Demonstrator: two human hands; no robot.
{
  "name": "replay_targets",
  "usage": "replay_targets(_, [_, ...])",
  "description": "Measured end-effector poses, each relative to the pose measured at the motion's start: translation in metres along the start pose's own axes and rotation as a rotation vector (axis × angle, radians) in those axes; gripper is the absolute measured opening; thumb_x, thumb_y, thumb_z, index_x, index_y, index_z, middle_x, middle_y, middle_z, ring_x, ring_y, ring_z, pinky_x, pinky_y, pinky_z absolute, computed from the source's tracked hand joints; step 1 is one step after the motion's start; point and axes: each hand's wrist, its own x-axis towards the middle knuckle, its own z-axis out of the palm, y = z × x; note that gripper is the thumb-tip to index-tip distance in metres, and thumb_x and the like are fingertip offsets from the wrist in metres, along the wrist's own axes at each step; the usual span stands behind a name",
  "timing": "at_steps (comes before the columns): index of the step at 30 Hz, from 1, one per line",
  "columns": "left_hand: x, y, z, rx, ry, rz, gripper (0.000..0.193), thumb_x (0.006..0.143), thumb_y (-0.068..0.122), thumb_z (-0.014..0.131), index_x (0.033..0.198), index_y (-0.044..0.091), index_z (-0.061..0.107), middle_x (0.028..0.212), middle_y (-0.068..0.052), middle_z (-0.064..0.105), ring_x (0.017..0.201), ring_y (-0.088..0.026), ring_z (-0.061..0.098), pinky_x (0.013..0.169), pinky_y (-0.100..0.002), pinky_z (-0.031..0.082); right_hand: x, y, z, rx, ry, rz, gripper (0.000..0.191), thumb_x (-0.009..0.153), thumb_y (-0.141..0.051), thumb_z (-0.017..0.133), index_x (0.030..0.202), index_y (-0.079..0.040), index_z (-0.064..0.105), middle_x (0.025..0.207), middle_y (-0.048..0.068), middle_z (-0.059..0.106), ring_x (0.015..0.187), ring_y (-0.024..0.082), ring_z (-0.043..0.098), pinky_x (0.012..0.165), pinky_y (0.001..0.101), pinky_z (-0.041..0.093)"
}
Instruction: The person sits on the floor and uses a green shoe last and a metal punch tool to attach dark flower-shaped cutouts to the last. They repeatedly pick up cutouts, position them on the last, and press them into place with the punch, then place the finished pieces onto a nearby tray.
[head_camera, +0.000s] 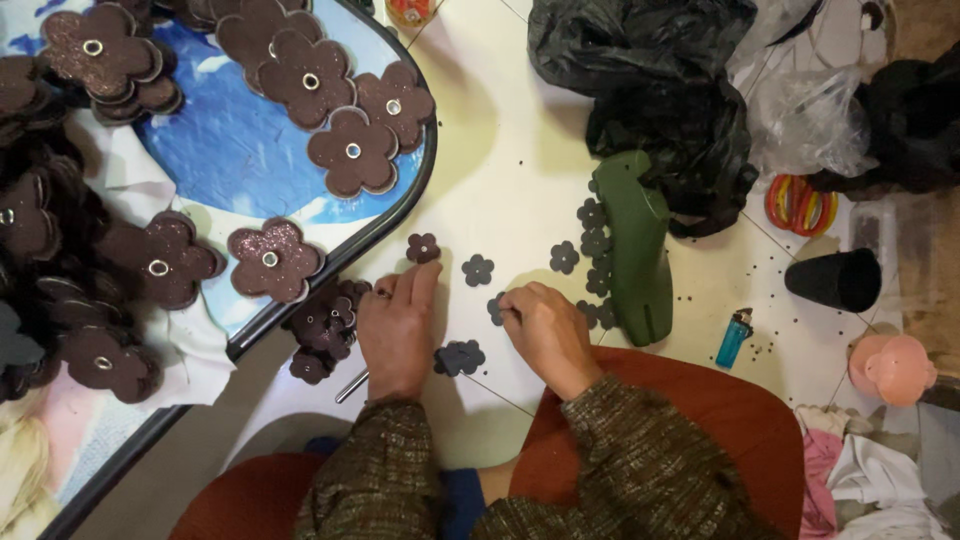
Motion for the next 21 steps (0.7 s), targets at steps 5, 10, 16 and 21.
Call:
replay_targets(5, [-0.001,0.009,0.003,0.012,-0.068,-0.014,0.028,0.086,0.007,0.068,0.113,0.014,0.067,0.107,-0.005,0.073,0.085,-0.029,0.068,0.074,-0.042,0.052,-0.001,0.001,0.000,-0.012,-0.019,0.040,0.008,0.081,-0.007,0.075,0.089,-0.006,0.074,0.089,0.009,0.072,0.087,0.030,0.069,0.073,0.0410,0.056])
replay_targets(10, [0.000,0.015,-0.001,-0.195,-0.129,-0.186,0.030,0.089,0.024,0.075,0.115,0.010,0.070,0.099,-0.012,0.074,0.083,-0.033,0.069,0.073,-0.043,0.055,0.000,0.002,0.002,-0.051,-0.064,0.051,0.008,0.084,-0.009,0.074,0.092,-0.008,0.075,0.092,0.008,0.073,0.086,0.025,0.071,0.075,0.0382,0.057])
replay_targets(16, [0.004,0.002,-0.010,-0.282,-0.205,-0.271,0.028,0.089,0.011,0.070,0.116,0.013,0.072,0.097,-0.013,0.074,0.088,-0.035,0.069,0.078,-0.045,0.054,-0.002,-0.004,-0.006,0.003,-0.023,-0.046,0.010,0.080,-0.005,0.074,0.091,-0.006,0.075,0.089,0.010,0.073,0.086,0.029,0.069,0.075,0.0398,0.055])
replay_targets(21, [0.008,0.005,-0.008,-0.230,-0.120,-0.155,0.016,0.089,0.009,0.068,0.104,0.012,0.071,0.096,-0.010,0.074,0.084,-0.033,0.068,0.075,-0.045,0.054,-0.004,-0.021,-0.007,0.219,-0.175,-0.110,0.010,0.083,-0.007,0.073,0.093,-0.006,0.074,0.089,0.009,0.071,0.083,0.028,0.070,0.073,0.0386,0.056])
